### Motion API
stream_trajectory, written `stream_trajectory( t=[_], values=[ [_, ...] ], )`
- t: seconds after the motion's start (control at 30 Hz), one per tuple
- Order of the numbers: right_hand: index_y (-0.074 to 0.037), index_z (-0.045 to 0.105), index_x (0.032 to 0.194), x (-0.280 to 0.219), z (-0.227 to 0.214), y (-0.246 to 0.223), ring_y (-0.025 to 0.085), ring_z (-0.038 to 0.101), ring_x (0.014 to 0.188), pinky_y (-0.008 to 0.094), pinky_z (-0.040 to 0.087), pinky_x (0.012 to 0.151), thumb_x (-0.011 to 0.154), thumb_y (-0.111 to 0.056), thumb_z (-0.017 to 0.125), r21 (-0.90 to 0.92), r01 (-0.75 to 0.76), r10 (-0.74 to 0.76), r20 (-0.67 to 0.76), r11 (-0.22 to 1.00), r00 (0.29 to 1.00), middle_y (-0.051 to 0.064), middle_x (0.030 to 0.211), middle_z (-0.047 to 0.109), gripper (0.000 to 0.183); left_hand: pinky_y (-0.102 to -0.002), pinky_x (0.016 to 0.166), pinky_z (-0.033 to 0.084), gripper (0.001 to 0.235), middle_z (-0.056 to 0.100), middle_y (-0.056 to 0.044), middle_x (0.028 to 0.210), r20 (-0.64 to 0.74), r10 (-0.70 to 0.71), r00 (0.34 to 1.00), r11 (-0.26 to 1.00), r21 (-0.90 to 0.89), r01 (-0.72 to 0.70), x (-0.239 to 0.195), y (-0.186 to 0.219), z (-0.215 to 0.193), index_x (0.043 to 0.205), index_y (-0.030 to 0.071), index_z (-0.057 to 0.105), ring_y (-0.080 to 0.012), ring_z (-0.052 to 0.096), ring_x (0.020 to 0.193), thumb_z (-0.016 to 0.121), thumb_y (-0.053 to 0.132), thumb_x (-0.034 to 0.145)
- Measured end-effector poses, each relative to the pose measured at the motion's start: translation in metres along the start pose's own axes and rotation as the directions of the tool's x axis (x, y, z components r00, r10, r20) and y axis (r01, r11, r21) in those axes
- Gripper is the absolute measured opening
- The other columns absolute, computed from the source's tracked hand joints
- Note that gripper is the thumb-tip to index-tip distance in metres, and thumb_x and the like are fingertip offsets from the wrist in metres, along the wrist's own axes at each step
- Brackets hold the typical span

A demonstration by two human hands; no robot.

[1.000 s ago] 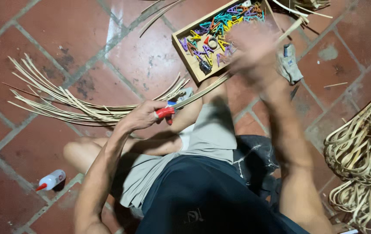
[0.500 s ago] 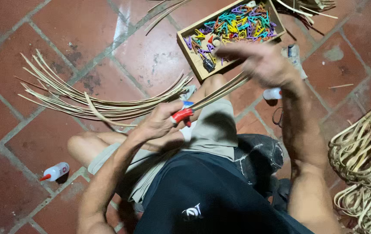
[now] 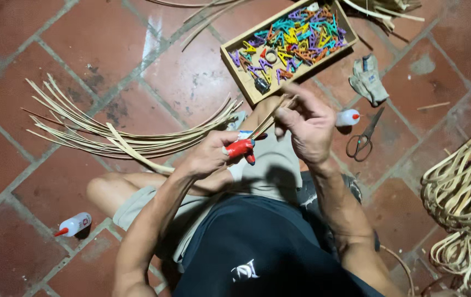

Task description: The person sits on a tiled floor and repeatedly picks up thin wooden strips, bends them, and secures them to a bundle using a red and blue plastic clip. The person uses clips from a nearby wooden box to fasten each strip to the growing bundle.

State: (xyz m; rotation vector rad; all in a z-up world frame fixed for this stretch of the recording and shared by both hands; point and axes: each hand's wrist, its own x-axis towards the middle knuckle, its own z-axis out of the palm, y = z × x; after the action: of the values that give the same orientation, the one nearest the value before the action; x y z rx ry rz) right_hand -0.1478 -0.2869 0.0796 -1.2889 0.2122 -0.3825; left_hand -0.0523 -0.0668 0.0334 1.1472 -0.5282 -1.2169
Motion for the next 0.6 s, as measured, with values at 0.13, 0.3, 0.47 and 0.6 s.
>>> stream_trajectory(
  t=[0.13,0.3,0.47,0.6],
  values=[
    [0.003,0.056,0.145,-0.009,0.001,-0.008,0.012,0.067,0.085,0.025,0.058,0.074,0.099,0.003,0.073,-0.301,0.255,-0.244,0.076,0.919,0.967,0.011,0.110,0.070,0.050,-0.023,0.059,0.044,0.018,0.073,-0.007,0.085,0.115,-0.086,0.990,0.987,-0.126,0.100,0.018,0.004,-0.003,0.108,0.001,0.073,-0.0070,0.059,0.069,0.062,0.015,0.105],
    [0.005,0.064,0.132,-0.012,-0.005,-0.029,0.017,0.071,0.090,0.029,0.060,0.078,0.097,0.006,0.069,-0.357,0.262,-0.221,0.154,0.897,0.963,0.015,0.126,0.069,0.035,-0.021,0.048,0.038,0.021,0.072,-0.009,0.078,0.160,-0.106,0.981,0.964,-0.226,0.141,0.023,0.003,0.010,0.116,0.002,0.074,-0.0044,0.049,0.054,0.064,0.013,0.102],
    [0.003,0.065,0.135,-0.016,0.002,-0.008,0.023,0.074,0.101,0.034,0.061,0.088,0.107,-0.002,0.066,-0.393,0.304,-0.231,0.222,0.868,0.947,0.019,0.114,0.075,0.028,-0.021,0.050,0.042,0.022,0.073,-0.010,0.082,0.048,-0.023,0.999,0.937,-0.348,0.038,0.001,-0.008,0.025,0.116,-0.003,0.072,-0.0058,0.057,0.058,0.064,0.012,0.102],
    [0.001,0.059,0.143,-0.028,0.021,0.027,0.031,0.070,0.112,0.040,0.059,0.099,0.112,-0.028,0.059,0.364,-0.009,-0.087,0.248,0.931,0.965,0.020,0.106,0.075,0.043,-0.021,0.055,0.044,0.022,0.071,-0.008,0.086,0.040,0.167,0.985,0.901,-0.411,-0.137,-0.022,-0.022,0.026,0.121,-0.003,0.069,-0.0054,0.059,0.062,0.065,0.013,0.106]
  ],
)
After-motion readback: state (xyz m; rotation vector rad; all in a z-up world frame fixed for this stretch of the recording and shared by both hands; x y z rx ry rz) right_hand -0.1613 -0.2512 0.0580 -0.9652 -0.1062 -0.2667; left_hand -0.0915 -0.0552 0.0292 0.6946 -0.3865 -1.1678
